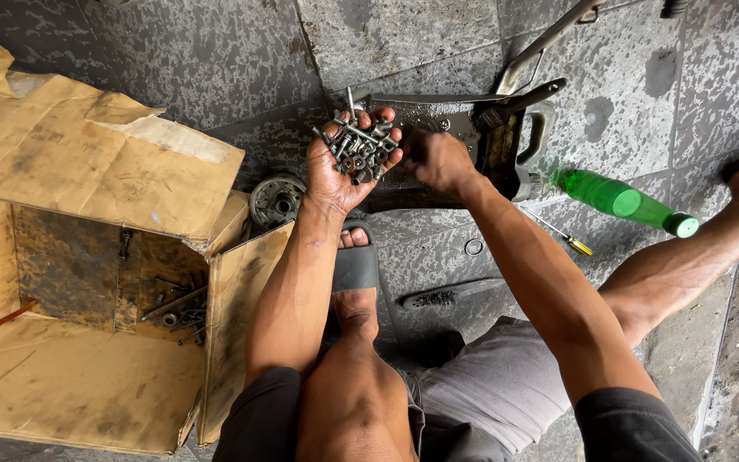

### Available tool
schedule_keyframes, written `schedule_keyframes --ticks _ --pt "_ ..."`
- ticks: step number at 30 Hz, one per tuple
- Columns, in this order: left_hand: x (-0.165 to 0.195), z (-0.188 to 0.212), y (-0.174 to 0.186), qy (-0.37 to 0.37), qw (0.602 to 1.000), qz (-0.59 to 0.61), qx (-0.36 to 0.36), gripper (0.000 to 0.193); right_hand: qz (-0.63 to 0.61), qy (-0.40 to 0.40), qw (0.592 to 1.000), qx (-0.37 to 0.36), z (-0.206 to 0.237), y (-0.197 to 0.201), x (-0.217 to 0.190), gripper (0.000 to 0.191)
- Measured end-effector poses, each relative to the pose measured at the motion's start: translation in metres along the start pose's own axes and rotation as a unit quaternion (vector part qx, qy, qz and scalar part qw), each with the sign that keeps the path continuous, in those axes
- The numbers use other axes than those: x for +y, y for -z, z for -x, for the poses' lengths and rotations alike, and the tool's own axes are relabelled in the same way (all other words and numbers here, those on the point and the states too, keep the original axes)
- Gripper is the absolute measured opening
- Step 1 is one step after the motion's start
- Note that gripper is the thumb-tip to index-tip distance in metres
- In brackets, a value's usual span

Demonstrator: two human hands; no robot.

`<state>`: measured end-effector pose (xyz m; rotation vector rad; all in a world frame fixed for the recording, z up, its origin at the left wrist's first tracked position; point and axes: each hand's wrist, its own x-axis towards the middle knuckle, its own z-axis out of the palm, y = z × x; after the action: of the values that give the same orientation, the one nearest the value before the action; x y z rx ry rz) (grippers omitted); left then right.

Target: The person sits on the floor and cleans various small mechanical parts, including bolts, nuts, and a circular metal component, using a green plastic bottle to pour liquid onto them. They repeatedly pick up parts, apply liquid, and place them back into a cardboard box or metal tray.

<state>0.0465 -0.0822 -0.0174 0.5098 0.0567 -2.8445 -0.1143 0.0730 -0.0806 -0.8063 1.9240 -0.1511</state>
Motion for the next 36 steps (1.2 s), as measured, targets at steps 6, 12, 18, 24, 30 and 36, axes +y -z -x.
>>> schedule_keyframes --ticks 6,12,18,24,30,36 --pt "0.002 0.001 -0.001 -0.004 1.000 -0.004 0.015 0.027 -0.647 0.075 0.754 -0.088 0.006 0.016 0.015 0.017" --pt "0.003 0.002 -0.002 -0.009 1.000 -0.008 0.004 0.028 -0.656 0.133 0.729 -0.145 0.005 0.013 0.022 0.013" --pt "0.007 0.003 -0.001 -0.018 1.000 0.001 0.013 0.029 -0.047 0.160 0.977 0.132 0.008 -0.002 0.004 0.028" --pt "0.005 0.002 0.000 -0.014 1.000 -0.007 -0.002 0.029 0.235 0.044 0.969 0.055 0.001 -0.012 -0.026 0.045" --pt "0.008 0.003 0.000 -0.007 1.000 0.011 -0.014 0.029 -0.262 0.106 0.959 0.008 0.007 0.000 0.004 0.017" --pt "0.007 0.003 0.001 -0.011 1.000 -0.001 0.016 0.028 -0.663 0.121 0.739 -0.023 0.008 0.012 0.021 0.022"
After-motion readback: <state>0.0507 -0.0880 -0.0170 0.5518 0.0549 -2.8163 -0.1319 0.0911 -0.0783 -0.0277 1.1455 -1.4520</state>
